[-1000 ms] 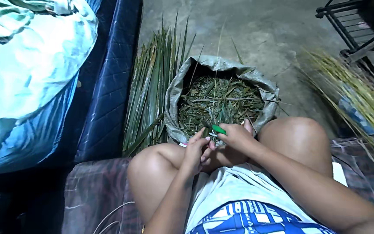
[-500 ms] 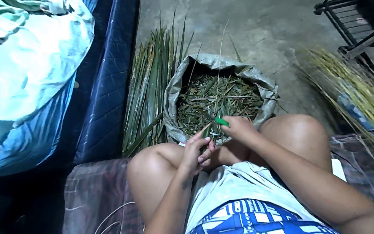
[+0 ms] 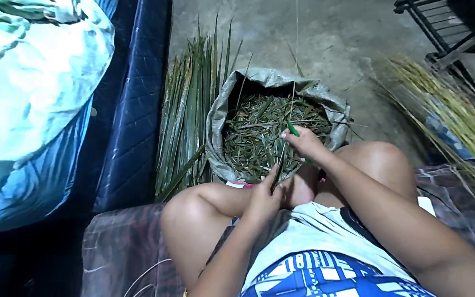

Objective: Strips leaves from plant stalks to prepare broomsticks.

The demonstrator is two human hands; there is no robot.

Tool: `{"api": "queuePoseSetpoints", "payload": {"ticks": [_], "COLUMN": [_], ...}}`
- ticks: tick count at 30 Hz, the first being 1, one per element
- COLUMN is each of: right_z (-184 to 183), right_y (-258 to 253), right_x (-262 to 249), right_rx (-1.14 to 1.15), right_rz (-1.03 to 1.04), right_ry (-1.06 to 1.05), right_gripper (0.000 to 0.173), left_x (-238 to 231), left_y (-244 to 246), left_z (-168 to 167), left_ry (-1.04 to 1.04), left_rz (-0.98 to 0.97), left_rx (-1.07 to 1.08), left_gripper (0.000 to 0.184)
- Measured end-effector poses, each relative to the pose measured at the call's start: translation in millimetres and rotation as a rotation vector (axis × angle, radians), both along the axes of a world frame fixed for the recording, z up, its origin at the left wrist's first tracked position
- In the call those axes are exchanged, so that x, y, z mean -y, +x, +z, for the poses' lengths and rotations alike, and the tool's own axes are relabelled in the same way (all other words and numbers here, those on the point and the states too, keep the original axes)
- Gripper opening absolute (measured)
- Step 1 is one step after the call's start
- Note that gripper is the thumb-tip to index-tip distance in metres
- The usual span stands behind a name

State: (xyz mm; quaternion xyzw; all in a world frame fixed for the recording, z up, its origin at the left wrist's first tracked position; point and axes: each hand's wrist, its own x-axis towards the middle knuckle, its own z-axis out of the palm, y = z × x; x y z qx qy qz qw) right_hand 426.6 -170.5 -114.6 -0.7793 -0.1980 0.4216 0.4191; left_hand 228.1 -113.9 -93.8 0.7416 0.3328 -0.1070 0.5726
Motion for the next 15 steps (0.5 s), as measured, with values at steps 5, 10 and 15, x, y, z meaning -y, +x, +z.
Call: {"api": "queuePoseSetpoints", "payload": {"ticks": [5,10,15], "right_z": [9,25,39], "right_y": [-15,-52,-75], "right_x": [1,16,15], "right_rx": [0.068,0.029,0.245], "right_rz": [0.122,0.437,0.669], "right_ry": [-0.051,-0.086,-0.292], "right_gripper": [0.032,0.027,0.030], "left_x": [-4,-14,-15], "left_y": [0,-3,-2], "left_z": [-4,-4,-5], "left_ry": [0.198,0.221,0.244], "left_rz": [-0.023,0.067,0.153], "left_rx": [-0.008,-0.052,-0.060], "left_gripper": [0.051,0.050,0.049]}}
